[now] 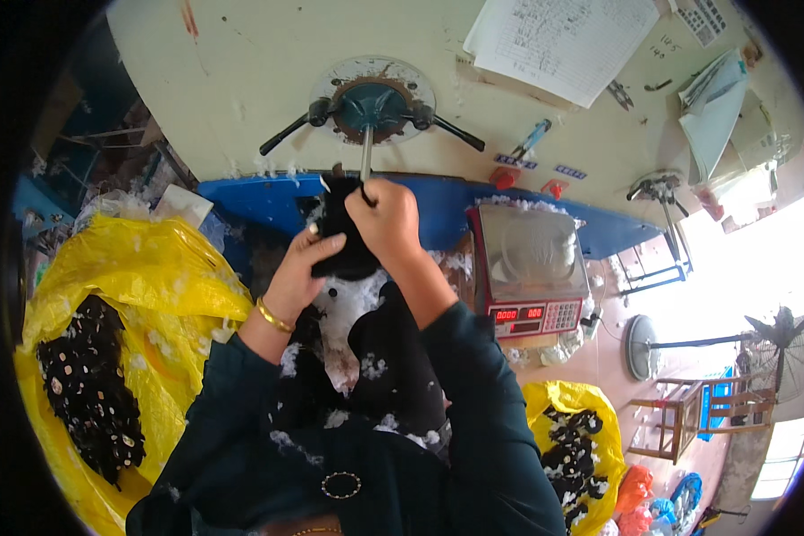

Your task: The person repeatedly stuffs white cotton-like material into small black plush toys using a manual press tool. After each stuffing, the person places the finished toy into a yellow bag and retrieves another empty toy to continue the process.

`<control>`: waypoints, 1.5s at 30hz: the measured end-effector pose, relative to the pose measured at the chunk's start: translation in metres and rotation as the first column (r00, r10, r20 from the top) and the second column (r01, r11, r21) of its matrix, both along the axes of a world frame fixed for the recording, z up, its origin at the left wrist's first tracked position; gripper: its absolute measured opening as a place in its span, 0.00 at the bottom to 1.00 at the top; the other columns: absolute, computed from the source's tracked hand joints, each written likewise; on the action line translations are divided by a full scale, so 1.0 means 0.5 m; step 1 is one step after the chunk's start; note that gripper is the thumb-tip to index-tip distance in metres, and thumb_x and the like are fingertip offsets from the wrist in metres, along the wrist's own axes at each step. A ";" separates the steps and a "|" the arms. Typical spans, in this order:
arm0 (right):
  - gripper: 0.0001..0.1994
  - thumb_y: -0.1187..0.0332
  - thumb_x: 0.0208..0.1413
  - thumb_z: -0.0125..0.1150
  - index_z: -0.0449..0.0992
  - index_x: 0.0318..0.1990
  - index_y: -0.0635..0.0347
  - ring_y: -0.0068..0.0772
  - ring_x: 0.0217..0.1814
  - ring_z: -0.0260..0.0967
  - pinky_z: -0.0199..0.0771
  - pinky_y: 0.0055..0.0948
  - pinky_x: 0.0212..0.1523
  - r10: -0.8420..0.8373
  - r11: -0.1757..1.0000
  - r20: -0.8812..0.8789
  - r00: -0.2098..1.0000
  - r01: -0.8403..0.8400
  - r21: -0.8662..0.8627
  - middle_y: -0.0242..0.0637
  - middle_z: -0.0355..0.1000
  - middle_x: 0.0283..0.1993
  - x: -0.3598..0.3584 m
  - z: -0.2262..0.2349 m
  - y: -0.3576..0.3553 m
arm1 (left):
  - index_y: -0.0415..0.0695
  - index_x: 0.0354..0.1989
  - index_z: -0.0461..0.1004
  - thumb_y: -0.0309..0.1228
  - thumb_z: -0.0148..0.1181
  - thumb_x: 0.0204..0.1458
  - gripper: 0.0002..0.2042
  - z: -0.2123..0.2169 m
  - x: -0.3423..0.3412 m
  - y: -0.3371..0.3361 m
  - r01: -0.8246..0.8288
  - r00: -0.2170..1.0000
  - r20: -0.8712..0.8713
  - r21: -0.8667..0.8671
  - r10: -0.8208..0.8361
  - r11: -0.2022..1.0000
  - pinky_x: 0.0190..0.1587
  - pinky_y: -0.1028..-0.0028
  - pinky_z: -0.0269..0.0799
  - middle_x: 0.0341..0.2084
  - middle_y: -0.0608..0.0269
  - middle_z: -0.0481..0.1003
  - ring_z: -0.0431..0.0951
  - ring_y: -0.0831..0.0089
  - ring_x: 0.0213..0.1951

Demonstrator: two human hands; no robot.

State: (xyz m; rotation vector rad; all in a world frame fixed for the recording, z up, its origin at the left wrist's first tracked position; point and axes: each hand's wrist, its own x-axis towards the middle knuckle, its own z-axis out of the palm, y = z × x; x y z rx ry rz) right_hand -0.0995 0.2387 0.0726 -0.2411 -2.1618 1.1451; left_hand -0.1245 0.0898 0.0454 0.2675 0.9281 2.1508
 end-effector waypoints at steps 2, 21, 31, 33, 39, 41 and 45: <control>0.14 0.74 0.44 0.60 0.61 0.17 0.67 0.25 0.18 0.43 0.52 0.33 0.18 0.034 0.998 0.013 0.999 -0.034 -0.048 0.43 0.51 0.15 0.004 -0.002 -0.004 | 0.43 0.41 0.75 0.23 0.62 0.49 0.11 -0.052 -0.018 -0.015 0.054 0.997 -0.052 0.020 -0.053 0.998 0.44 0.76 0.73 0.38 0.66 0.77 0.76 0.78 0.40; 0.14 0.64 0.48 0.68 0.75 0.36 0.63 0.32 0.33 0.65 0.66 0.28 0.35 0.340 0.940 0.214 0.916 -0.338 -0.047 0.39 0.69 0.33 0.093 0.011 0.102 | 0.41 0.46 0.63 0.29 0.53 0.60 0.10 -0.031 0.056 0.041 -0.073 0.997 -0.018 -0.070 0.072 0.995 0.27 0.74 0.78 0.26 0.61 0.71 0.77 0.72 0.25; 0.35 0.67 0.41 0.70 0.62 0.60 0.58 0.42 0.50 0.71 0.69 0.31 0.51 0.219 0.957 0.439 0.871 -0.280 0.080 0.48 0.71 0.49 0.126 0.065 0.033 | 0.38 0.51 0.62 0.31 0.48 0.62 0.13 0.010 0.096 0.058 -0.217 0.916 -0.378 -0.189 0.133 0.958 0.35 0.77 0.78 0.34 0.59 0.74 0.79 0.72 0.33; 0.31 0.68 0.44 0.70 0.65 0.57 0.59 0.29 0.45 0.71 0.70 0.25 0.48 0.400 0.915 0.217 0.891 -0.375 -0.148 0.41 0.73 0.43 0.112 0.050 0.072 | 0.39 0.57 0.57 0.33 0.45 0.64 0.17 0.049 0.093 0.048 -0.122 0.912 -0.409 -0.166 0.045 0.979 0.38 0.74 0.80 0.40 0.54 0.74 0.81 0.66 0.37; 0.30 0.68 0.49 0.70 0.64 0.58 0.63 0.22 0.47 0.66 0.67 0.23 0.52 0.622 0.609 0.092 0.778 -0.407 -0.681 0.33 0.71 0.47 0.086 0.034 0.086 | 0.39 0.58 0.56 0.35 0.48 0.62 0.20 0.087 0.057 0.026 -0.090 0.938 -0.346 -0.290 -0.017 0.953 0.31 0.71 0.81 0.42 0.52 0.73 0.82 0.60 0.32; 0.31 0.70 0.49 0.69 0.62 0.60 0.62 0.21 0.48 0.66 0.66 0.22 0.52 0.584 0.716 0.122 0.802 -0.439 -0.543 0.32 0.70 0.47 0.091 0.015 0.079 | 0.40 0.57 0.56 0.37 0.51 0.61 0.21 0.080 0.054 0.020 -0.062 0.964 -0.266 -0.271 -0.013 0.961 0.29 0.71 0.81 0.42 0.51 0.73 0.82 0.60 0.30; 0.37 0.76 0.47 0.68 0.57 0.66 0.57 0.18 0.45 0.64 0.67 0.21 0.51 0.530 0.831 0.107 0.841 -0.491 -0.260 0.31 0.71 0.47 0.116 -0.012 0.052 | 0.40 0.56 0.55 0.35 0.58 0.57 0.24 0.034 0.060 0.012 -0.016 0.987 -0.156 -0.237 -0.022 0.971 0.28 0.73 0.80 0.40 0.54 0.74 0.81 0.64 0.32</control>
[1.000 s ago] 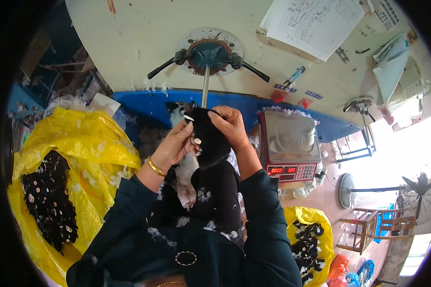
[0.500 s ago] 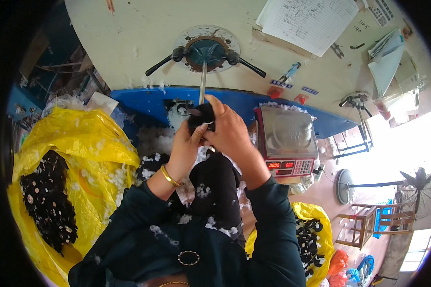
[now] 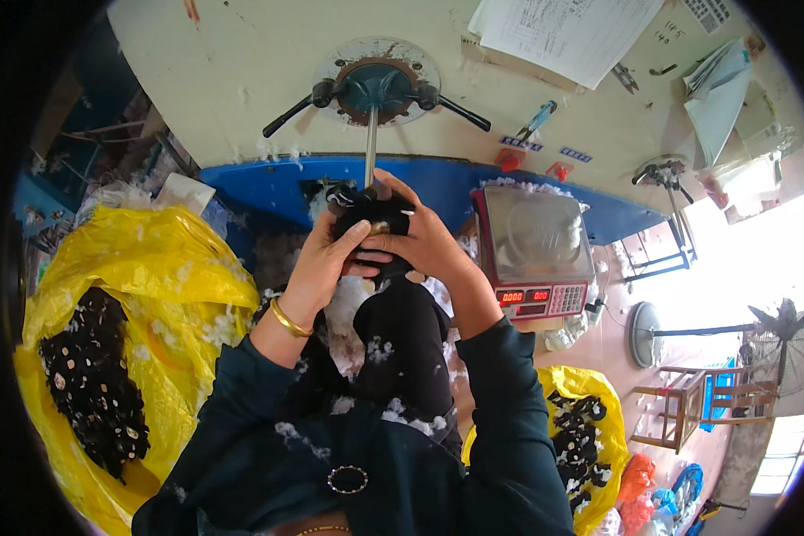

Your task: The person repeatedly stuffs white cotton-like material into small black plush toys using a manual press tool. After each stuffing, the person places the finished toy into a yellow bag and retrieves another empty toy to continue the process.

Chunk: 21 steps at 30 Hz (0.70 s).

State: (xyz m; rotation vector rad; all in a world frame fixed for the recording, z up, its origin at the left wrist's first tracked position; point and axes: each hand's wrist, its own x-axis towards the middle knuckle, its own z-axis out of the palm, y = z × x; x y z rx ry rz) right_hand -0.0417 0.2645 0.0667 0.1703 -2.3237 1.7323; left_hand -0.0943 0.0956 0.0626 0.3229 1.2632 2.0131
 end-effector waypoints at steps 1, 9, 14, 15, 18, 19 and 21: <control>0.38 0.77 0.47 0.68 0.57 0.67 0.56 0.18 0.45 0.63 0.67 0.21 0.50 -0.013 1.000 0.011 1.000 0.013 0.023 0.31 0.71 0.47 0.007 -0.003 -0.003 | 0.40 0.55 0.55 0.34 0.59 0.56 0.24 -0.008 0.001 0.007 -0.003 1.000 -0.022 0.001 0.003 1.000 0.28 0.73 0.80 0.40 0.54 0.74 0.81 0.64 0.32; 0.43 0.74 0.45 0.71 0.54 0.68 0.50 0.27 0.51 0.68 0.68 0.30 0.54 -0.049 0.998 -0.038 0.998 0.051 0.046 0.39 0.73 0.50 -0.005 -0.042 0.013 | 0.40 0.53 0.60 0.23 0.68 0.45 0.28 -0.023 -0.041 0.017 0.021 0.996 -0.089 -0.079 -0.028 0.997 0.30 0.74 0.82 0.42 0.56 0.72 0.80 0.67 0.38; 0.48 0.69 0.45 0.72 0.46 0.71 0.50 0.30 0.52 0.68 0.66 0.29 0.55 -0.162 0.980 -0.090 0.983 0.171 0.104 0.40 0.73 0.49 0.015 -0.024 -0.046 | 0.37 0.52 0.59 0.24 0.70 0.42 0.30 -0.004 -0.056 -0.012 0.042 0.994 -0.097 -0.123 -0.054 0.992 0.30 0.71 0.81 0.41 0.54 0.73 0.80 0.65 0.38; 0.47 0.72 0.46 0.71 0.46 0.71 0.51 0.26 0.51 0.67 0.66 0.28 0.54 -0.146 0.987 -0.091 0.985 0.151 0.052 0.38 0.72 0.49 0.011 -0.031 -0.031 | 0.37 0.52 0.59 0.25 0.70 0.42 0.30 0.000 -0.051 -0.008 0.042 0.993 -0.106 -0.112 -0.054 0.993 0.29 0.71 0.81 0.41 0.54 0.74 0.81 0.65 0.37; 0.43 0.78 0.46 0.67 0.49 0.70 0.56 0.20 0.48 0.67 0.68 0.24 0.51 -0.006 0.991 0.041 0.999 0.011 -0.132 0.38 0.73 0.49 0.003 -0.011 0.022 | 0.40 0.57 0.59 0.26 0.67 0.46 0.30 0.003 -0.032 0.035 0.104 0.994 -0.035 -0.015 -0.104 0.995 0.29 0.72 0.81 0.41 0.56 0.76 0.81 0.64 0.31; 0.43 0.77 0.46 0.67 0.49 0.69 0.56 0.21 0.48 0.68 0.68 0.24 0.51 -0.030 0.999 0.070 0.997 0.032 -0.040 0.40 0.73 0.48 0.006 0.000 0.024 | 0.41 0.58 0.59 0.27 0.66 0.47 0.30 0.009 -0.029 0.041 0.122 0.992 -0.011 0.018 -0.122 0.992 0.29 0.73 0.81 0.40 0.56 0.76 0.82 0.64 0.29; 0.43 0.76 0.46 0.67 0.49 0.69 0.58 0.24 0.47 0.70 0.69 0.25 0.50 -0.077 0.988 0.122 0.990 0.059 0.145 0.45 0.74 0.47 0.019 0.032 0.012 | 0.44 0.60 0.60 0.29 0.62 0.52 0.27 0.013 -0.034 0.017 0.167 0.986 0.006 0.040 -0.168 0.985 0.28 0.75 0.81 0.43 0.56 0.76 0.82 0.65 0.31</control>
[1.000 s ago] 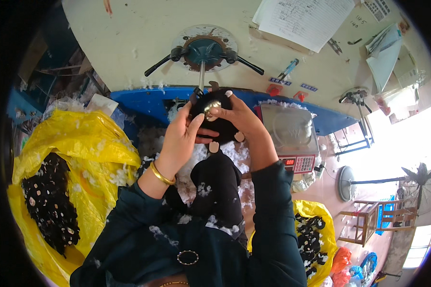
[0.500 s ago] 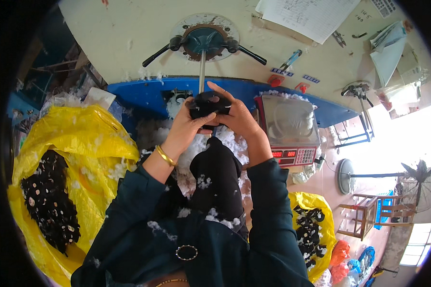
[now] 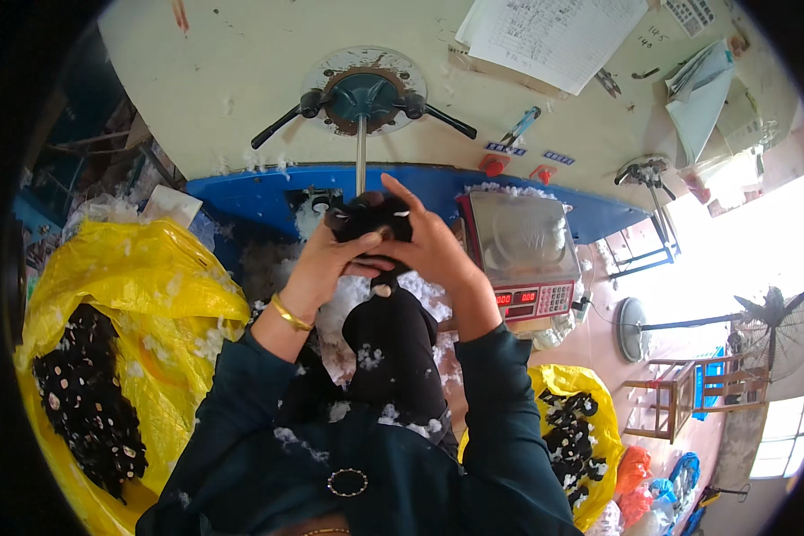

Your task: The person repeatedly stuffs white cotton-like material into small black plush toys using a manual press tool. After each stuffing, the person places the finished toy into a yellow bag and retrieves another empty toy to continue the process.

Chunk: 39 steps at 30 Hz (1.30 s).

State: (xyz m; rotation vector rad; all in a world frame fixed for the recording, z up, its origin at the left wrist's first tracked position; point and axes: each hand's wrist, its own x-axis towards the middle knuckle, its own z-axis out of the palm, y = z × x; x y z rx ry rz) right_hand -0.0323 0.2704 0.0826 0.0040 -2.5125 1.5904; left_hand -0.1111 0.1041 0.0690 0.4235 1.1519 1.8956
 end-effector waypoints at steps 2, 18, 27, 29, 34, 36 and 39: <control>0.44 0.68 0.45 0.69 0.48 0.68 0.61 0.49 0.50 0.72 0.69 0.36 0.51 -0.122 0.985 -0.014 0.992 0.123 0.119 0.56 0.71 0.48 0.005 0.004 -0.047 | 0.44 0.59 0.60 0.32 0.60 0.55 0.25 -0.026 -0.013 -0.026 -0.010 0.997 0.076 0.007 0.009 1.000 0.28 0.76 0.81 0.42 0.55 0.76 0.82 0.67 0.31; 0.42 0.56 0.42 0.73 0.56 0.62 0.61 0.56 0.53 0.69 0.69 0.41 0.51 -0.349 0.924 -0.021 0.937 0.348 0.160 0.57 0.70 0.49 0.079 -0.053 -0.027 | 0.37 0.44 0.72 0.36 0.52 0.61 0.13 -0.100 0.021 -0.175 -0.221 0.968 0.105 -0.076 0.228 0.972 0.31 0.78 0.77 0.37 0.52 0.78 0.80 0.69 0.32; 0.38 0.44 0.47 0.64 0.69 0.53 0.73 0.41 0.39 0.76 0.74 0.34 0.40 -0.744 0.623 0.443 0.500 0.758 0.192 0.52 0.76 0.40 0.245 -0.257 0.478 | 0.41 0.40 0.73 0.36 0.54 0.59 0.11 -0.185 0.030 -0.256 -0.278 0.937 0.170 -0.166 0.305 0.946 0.32 0.82 0.74 0.35 0.57 0.78 0.77 0.77 0.30; 0.38 0.45 0.47 0.65 0.68 0.54 0.72 0.36 0.34 0.76 0.74 0.31 0.34 -0.794 0.574 0.393 0.464 0.785 0.234 0.49 0.76 0.36 0.255 -0.256 0.479 | 0.41 0.40 0.73 0.36 0.54 0.59 0.11 -0.185 0.040 -0.254 -0.271 0.942 0.152 -0.184 0.300 0.945 0.32 0.82 0.74 0.35 0.58 0.78 0.77 0.77 0.31; 0.40 0.46 0.46 0.68 0.63 0.59 0.67 0.37 0.39 0.75 0.71 0.32 0.28 -0.887 0.352 0.350 0.302 0.932 0.088 0.47 0.72 0.46 0.343 -0.228 0.501 | 0.41 0.41 0.72 0.36 0.53 0.60 0.10 -0.198 0.048 -0.266 -0.260 0.941 0.157 -0.231 0.300 0.937 0.34 0.81 0.72 0.35 0.59 0.78 0.77 0.77 0.31; 0.41 0.44 0.44 0.68 0.64 0.58 0.67 0.41 0.41 0.74 0.70 0.37 0.32 -0.889 0.306 0.370 0.271 0.951 0.039 0.48 0.70 0.46 0.383 -0.220 0.544 | 0.41 0.40 0.72 0.35 0.53 0.60 0.10 -0.199 0.048 -0.278 -0.266 0.941 0.146 -0.238 0.306 0.934 0.34 0.82 0.72 0.35 0.59 0.78 0.77 0.77 0.31; 0.33 0.42 0.43 0.68 0.76 0.40 0.70 0.30 0.29 0.73 0.72 0.28 0.24 -0.955 0.165 0.268 0.128 0.979 0.120 0.39 0.74 0.29 0.352 -0.200 0.547 | 0.41 0.41 0.72 0.34 0.53 0.60 0.09 -0.199 0.055 -0.297 -0.307 0.927 0.131 -0.270 0.351 0.913 0.34 0.81 0.72 0.35 0.59 0.78 0.77 0.77 0.31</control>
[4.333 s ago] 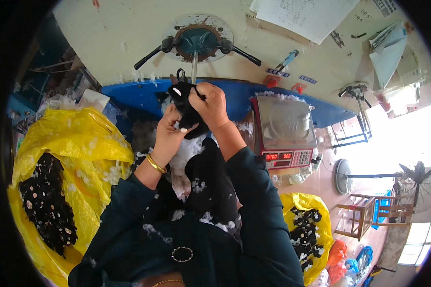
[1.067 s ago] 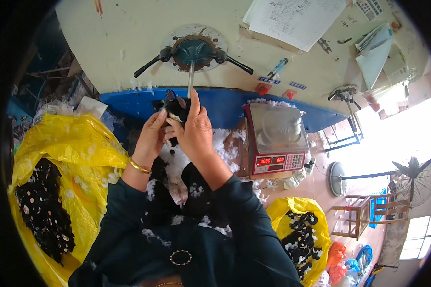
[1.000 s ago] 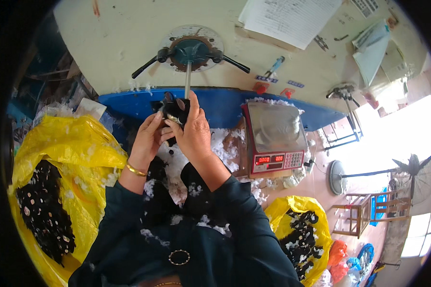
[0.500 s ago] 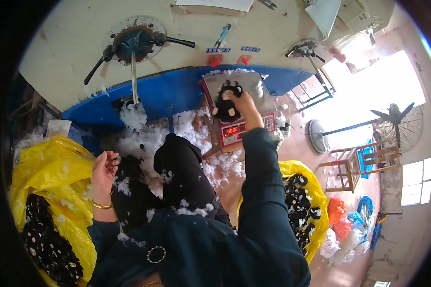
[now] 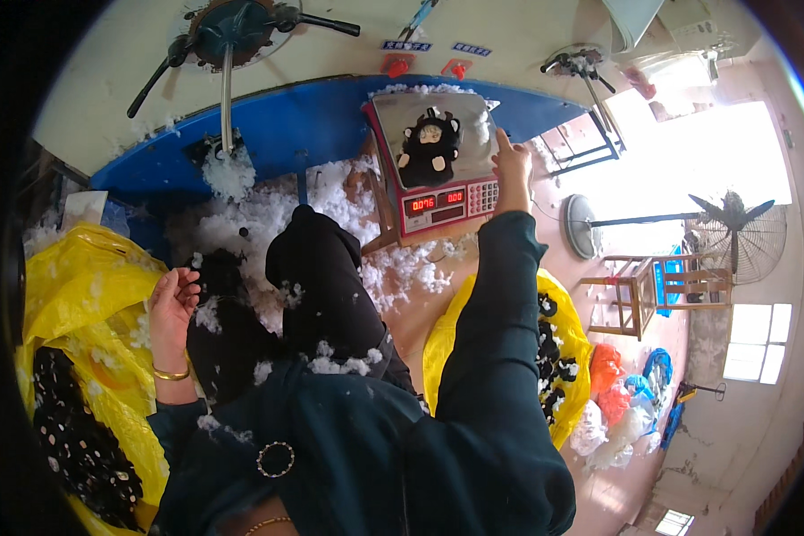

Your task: The person repeatedly stuffs white cotton-like material into small black plush toys using a manual press tool. After each stuffing, the person places the finished toy into a yellow bag and retrieves another empty toy to continue the process.

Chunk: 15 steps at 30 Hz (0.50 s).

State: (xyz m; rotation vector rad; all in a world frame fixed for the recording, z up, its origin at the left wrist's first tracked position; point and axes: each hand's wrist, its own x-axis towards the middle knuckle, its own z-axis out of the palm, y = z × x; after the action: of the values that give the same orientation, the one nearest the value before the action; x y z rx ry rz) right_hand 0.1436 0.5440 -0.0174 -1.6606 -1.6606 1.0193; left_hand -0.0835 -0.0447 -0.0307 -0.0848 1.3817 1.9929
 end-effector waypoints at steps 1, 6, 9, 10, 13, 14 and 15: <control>0.34 0.41 0.41 0.68 0.76 0.39 0.70 0.30 0.30 0.73 0.74 0.29 0.26 0.029 0.999 0.014 0.999 -0.029 -0.035 0.39 0.74 0.29 -0.039 0.023 -0.027 | 0.41 0.41 0.72 0.34 0.53 0.60 0.09 -0.001 0.005 -0.005 -0.012 1.000 0.007 -0.004 0.012 1.000 0.34 0.81 0.72 0.35 0.59 0.78 0.77 0.77 0.31; 0.34 0.52 0.34 0.76 0.76 0.43 0.73 0.35 0.35 0.74 0.74 0.33 0.37 0.507 0.859 -0.005 0.862 -0.506 -0.086 0.43 0.76 0.33 -0.161 -0.120 -0.042 | 0.41 0.41 0.73 0.33 0.53 0.60 0.09 0.009 0.021 0.024 0.025 1.000 0.000 -0.007 -0.025 1.000 0.34 0.81 0.72 0.35 0.58 0.78 0.77 0.76 0.32; 0.26 0.65 0.34 0.77 0.76 0.43 0.70 0.29 0.39 0.72 0.73 0.30 0.43 0.674 0.722 -0.221 0.705 -0.692 -0.009 0.38 0.76 0.37 -0.277 -0.130 -0.208 | 0.41 0.41 0.73 0.34 0.53 0.59 0.10 0.030 0.046 0.032 0.089 0.994 -0.060 -0.035 -0.091 0.995 0.36 0.78 0.73 0.35 0.58 0.78 0.78 0.74 0.33; 0.22 0.73 0.39 0.73 0.74 0.44 0.67 0.26 0.42 0.71 0.71 0.29 0.46 0.722 0.548 -0.484 0.494 -0.836 -0.035 0.34 0.75 0.41 -0.304 -0.026 -0.356 | 0.41 0.41 0.73 0.34 0.54 0.59 0.10 0.027 0.061 0.020 0.061 0.995 -0.074 -0.055 -0.065 0.997 0.36 0.77 0.73 0.35 0.58 0.78 0.78 0.74 0.33; 0.24 0.75 0.41 0.72 0.71 0.49 0.63 0.27 0.45 0.70 0.69 0.27 0.50 0.905 0.291 -0.299 0.302 -0.953 -0.081 0.34 0.73 0.44 -0.262 0.047 -0.500 | 0.42 0.40 0.73 0.35 0.53 0.60 0.09 0.017 0.067 0.001 0.017 0.980 -0.197 -0.073 -0.031 0.997 0.37 0.75 0.74 0.35 0.59 0.78 0.78 0.73 0.34; 0.25 0.76 0.41 0.72 0.71 0.49 0.63 0.27 0.45 0.70 0.70 0.28 0.49 0.943 0.333 0.007 0.333 -0.941 -0.055 0.35 0.74 0.44 -0.226 0.052 -0.523 | 0.42 0.39 0.73 0.34 0.54 0.59 0.09 0.019 0.062 -0.020 -0.022 0.976 -0.217 -0.048 0.011 0.999 0.37 0.75 0.74 0.34 0.59 0.78 0.78 0.73 0.33; 0.25 0.76 0.41 0.72 0.71 0.49 0.64 0.29 0.47 0.70 0.70 0.30 0.52 0.954 0.296 -0.043 0.298 -0.954 -0.049 0.37 0.74 0.45 -0.177 -0.005 -0.482 | 0.41 0.39 0.73 0.33 0.55 0.59 0.08 0.020 0.048 -0.046 -0.057 0.967 -0.249 -0.019 0.050 0.998 0.37 0.75 0.74 0.34 0.59 0.78 0.78 0.73 0.33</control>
State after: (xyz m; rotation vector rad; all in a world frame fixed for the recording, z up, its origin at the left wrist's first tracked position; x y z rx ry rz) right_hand 0.0553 0.3030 -0.0200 -0.4449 -2.7103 1.5807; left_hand -0.0595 -0.0677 -0.0206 0.1221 1.5773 2.0853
